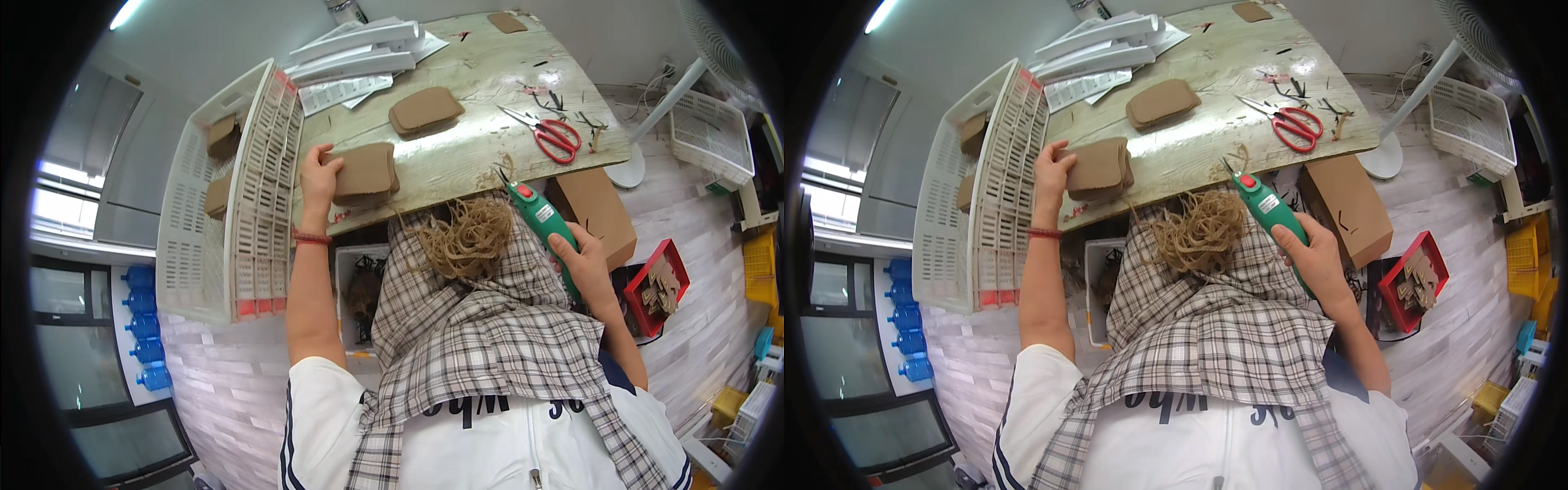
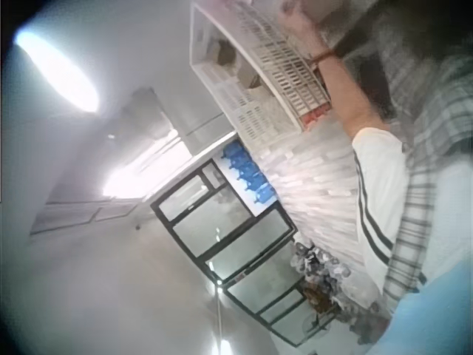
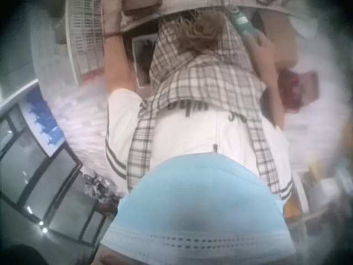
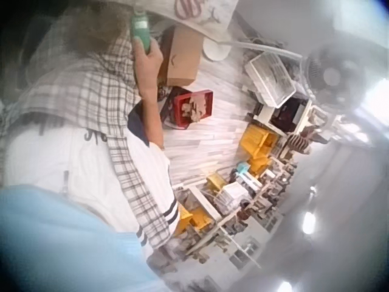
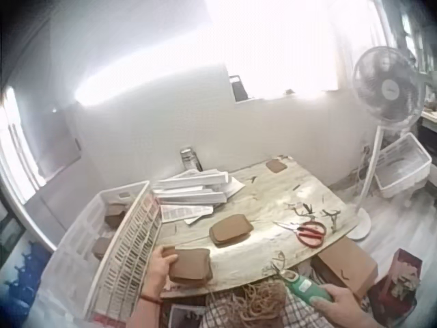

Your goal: The person repeatedly smooths the edges of small brown cardboard pieces using a green rotary tool. They pick up each piece from a white basket, run the tool along the edges, and place the finished pieces on the table. The process is repeated for multiple pieces throughout the clip.

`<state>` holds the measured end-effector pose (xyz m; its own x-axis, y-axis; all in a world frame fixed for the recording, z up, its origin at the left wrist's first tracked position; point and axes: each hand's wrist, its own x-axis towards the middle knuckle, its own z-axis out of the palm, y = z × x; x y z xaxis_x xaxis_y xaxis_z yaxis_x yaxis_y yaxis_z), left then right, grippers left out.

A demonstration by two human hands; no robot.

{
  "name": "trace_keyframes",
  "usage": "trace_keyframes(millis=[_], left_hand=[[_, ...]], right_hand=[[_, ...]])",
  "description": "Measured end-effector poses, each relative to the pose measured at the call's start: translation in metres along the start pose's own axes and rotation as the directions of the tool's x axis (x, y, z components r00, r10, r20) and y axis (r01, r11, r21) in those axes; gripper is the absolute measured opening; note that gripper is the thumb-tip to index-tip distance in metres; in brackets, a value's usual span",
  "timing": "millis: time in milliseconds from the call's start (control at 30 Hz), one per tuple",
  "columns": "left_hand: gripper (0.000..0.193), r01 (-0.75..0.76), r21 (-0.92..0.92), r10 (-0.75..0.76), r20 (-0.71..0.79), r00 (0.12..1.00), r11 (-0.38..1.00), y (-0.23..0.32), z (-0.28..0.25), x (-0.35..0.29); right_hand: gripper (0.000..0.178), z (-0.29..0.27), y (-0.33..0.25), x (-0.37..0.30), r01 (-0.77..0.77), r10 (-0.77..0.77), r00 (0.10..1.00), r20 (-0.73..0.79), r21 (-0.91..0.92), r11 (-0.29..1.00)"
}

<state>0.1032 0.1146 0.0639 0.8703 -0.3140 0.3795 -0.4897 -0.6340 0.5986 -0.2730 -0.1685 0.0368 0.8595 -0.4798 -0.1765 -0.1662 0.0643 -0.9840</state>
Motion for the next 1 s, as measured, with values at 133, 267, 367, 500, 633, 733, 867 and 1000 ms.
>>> trace_keyframes(millis=[133,267,367,500,633,733,867,1000], left_hand=[[0.042,-0.389,0.425,0.449,-0.046,0.892,0.817,0.041,0.038,0.021],[0.046,-0.447,0.503,0.418,0.177,0.891,0.740,0.083,0.121,0.060],[0.051,-0.238,0.502,0.090,0.301,0.949,0.832,0.087,0.168,0.084],[0.060,-0.147,0.403,-0.032,0.405,0.914,0.903,0.089,0.176,0.063],[0.059,-0.193,0.240,0.134,0.244,0.961,0.951,0.101,0.181,-0.008],[0.058,-0.146,0.091,0.128,0.182,0.975,0.985,0.096,0.174,-0.033],[0.053,-0.167,0.038,0.165,0.065,0.984,0.985,0.106,0.167,-0.053],[0.046,-0.127,0.057,0.127,-0.004,0.992,0.990,0.125,0.161,-0.056]], right_hand=[[0.034,-0.004,0.004,0.005,-0.021,0.023,0.999,-0.036,0.036,0.999],[0.034,-0.004,-0.004,0.012,0.007,-0.008,0.999,-0.041,-0.006,1.000],[0.034,-0.011,0.001,0.010,0.022,-0.022,0.998,-0.058,0.006,1.000],[0.034,-0.018,0.012,0.006,-0.009,0.013,0.994,-0.109,0.035,0.999],[0.033,-0.020,0.017,0.010,-0.016,0.017,0.988,-0.153,0.004,1.000],[0.035,-0.018,0.016,0.015,-0.039,0.042,0.991,-0.125,0.029,0.999],[0.038,-0.015,0.023,0.018,-0.028,0.034,0.994,-0.100,0.062,0.998],[0.038,-0.011,0.025,0.018,-0.028,0.031,0.992,-0.121,0.032,0.999]])
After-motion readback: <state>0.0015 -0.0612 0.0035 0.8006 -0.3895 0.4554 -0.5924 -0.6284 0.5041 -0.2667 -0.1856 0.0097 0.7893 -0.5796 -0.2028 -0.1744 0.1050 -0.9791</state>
